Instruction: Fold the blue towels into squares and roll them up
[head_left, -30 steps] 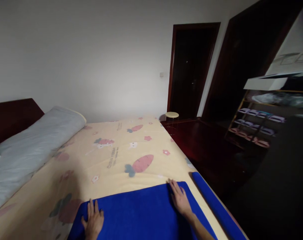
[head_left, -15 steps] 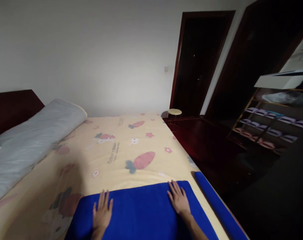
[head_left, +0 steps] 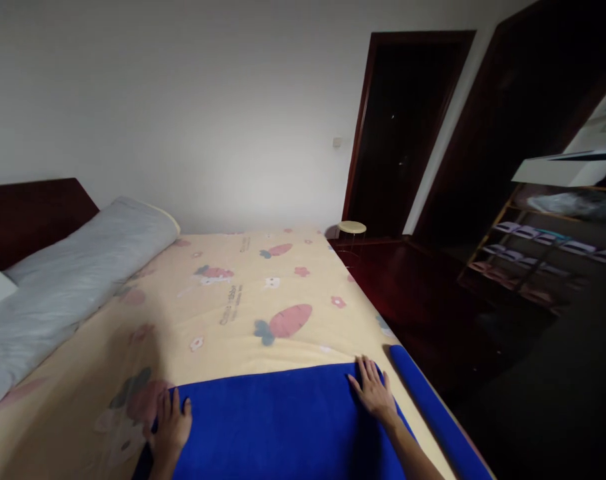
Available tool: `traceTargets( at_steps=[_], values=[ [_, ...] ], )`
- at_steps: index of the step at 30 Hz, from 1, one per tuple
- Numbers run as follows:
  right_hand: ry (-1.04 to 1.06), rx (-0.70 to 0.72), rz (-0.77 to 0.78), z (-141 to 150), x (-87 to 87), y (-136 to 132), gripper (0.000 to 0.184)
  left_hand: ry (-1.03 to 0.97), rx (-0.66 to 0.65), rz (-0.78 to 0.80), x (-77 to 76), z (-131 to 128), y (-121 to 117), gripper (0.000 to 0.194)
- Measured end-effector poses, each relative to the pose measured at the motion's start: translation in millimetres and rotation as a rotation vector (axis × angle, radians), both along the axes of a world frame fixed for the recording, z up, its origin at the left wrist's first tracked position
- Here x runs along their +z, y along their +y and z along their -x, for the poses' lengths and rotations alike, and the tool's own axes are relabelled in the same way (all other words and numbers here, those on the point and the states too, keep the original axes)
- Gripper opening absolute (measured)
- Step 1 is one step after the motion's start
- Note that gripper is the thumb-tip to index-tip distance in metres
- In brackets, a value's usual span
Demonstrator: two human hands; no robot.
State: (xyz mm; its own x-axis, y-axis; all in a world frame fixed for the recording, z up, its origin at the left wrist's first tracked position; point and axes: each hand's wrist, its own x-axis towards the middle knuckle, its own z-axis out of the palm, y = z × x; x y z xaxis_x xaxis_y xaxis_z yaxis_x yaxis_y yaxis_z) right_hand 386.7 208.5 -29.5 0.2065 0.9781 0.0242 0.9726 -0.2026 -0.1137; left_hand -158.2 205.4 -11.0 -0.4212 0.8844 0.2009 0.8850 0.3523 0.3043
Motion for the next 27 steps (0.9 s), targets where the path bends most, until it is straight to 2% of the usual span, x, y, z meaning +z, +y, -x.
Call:
traceTargets(
  at_steps=[2,3,5,7,9,11,13,16,18,20,23,25,27],
  values=[
    [0.035,0.13,-0.064,36.7,10.0,-1.5,0.068,0.036,-0.048,-0.014,6.1,-40.1,-1.7,0.061],
    [0.078,0.223,-0.07,61.7,14.4,-3.3,0.065,0.053,-0.115,-0.01,7.9,-66.5,-3.2,0.059],
    [0.192,0.395,-0.032,118.3,20.9,-8.8,0.061,0.12,-0.334,0.086,9.4,-124.5,-6.6,0.058],
    [0.27,0.481,-0.017,170.6,23.4,-15.2,0.057,0.126,-0.514,0.19,9.1,-176.0,-9.7,0.058],
    [0.324,0.52,0.03,204.6,22.5,-20.0,0.055,0.119,-0.605,0.284,7.9,-207.7,-12.1,0.059],
    [0.338,0.528,0.06,213.1,20.0,-20.9,0.055,0.116,-0.632,0.324,6.7,-214.7,-13.3,0.057],
    [0.318,0.491,0.051,197.5,17.6,-18.0,0.056,0.118,-0.61,0.301,6.0,-200.2,-13.0,0.055],
    [0.248,0.333,0.0,143.9,13.8,-12.0,0.06,0.139,-0.494,0.254,4.1,-154.4,-11.3,0.054],
    [0.185,0.204,-0.015,100.1,9.8,-11.9,0.061,0.168,-0.365,0.248,0.6,-117.6,-11.1,0.055],
    [0.109,0.07,-0.008,58.3,4.3,-16.6,0.062,0.184,-0.178,0.237,-4.7,-81.1,-12.4,0.059],
    [0.032,-0.045,-0.013,10.8,-4.6,-27.6,0.066,0.157,0.087,0.225,-11.1,-35.3,-15.6,0.066],
    [0.009,-0.054,-0.016,-6.8,-8.5,-31.6,0.066,0.12,0.136,0.239,-10.3,-15.4,-16.8,0.069],
    [-0.003,-0.055,-0.016,-11.3,-9.1,-30.9,0.067,0.093,0.111,0.236,-5.2,-8.3,-17.3,0.068]
  ],
)
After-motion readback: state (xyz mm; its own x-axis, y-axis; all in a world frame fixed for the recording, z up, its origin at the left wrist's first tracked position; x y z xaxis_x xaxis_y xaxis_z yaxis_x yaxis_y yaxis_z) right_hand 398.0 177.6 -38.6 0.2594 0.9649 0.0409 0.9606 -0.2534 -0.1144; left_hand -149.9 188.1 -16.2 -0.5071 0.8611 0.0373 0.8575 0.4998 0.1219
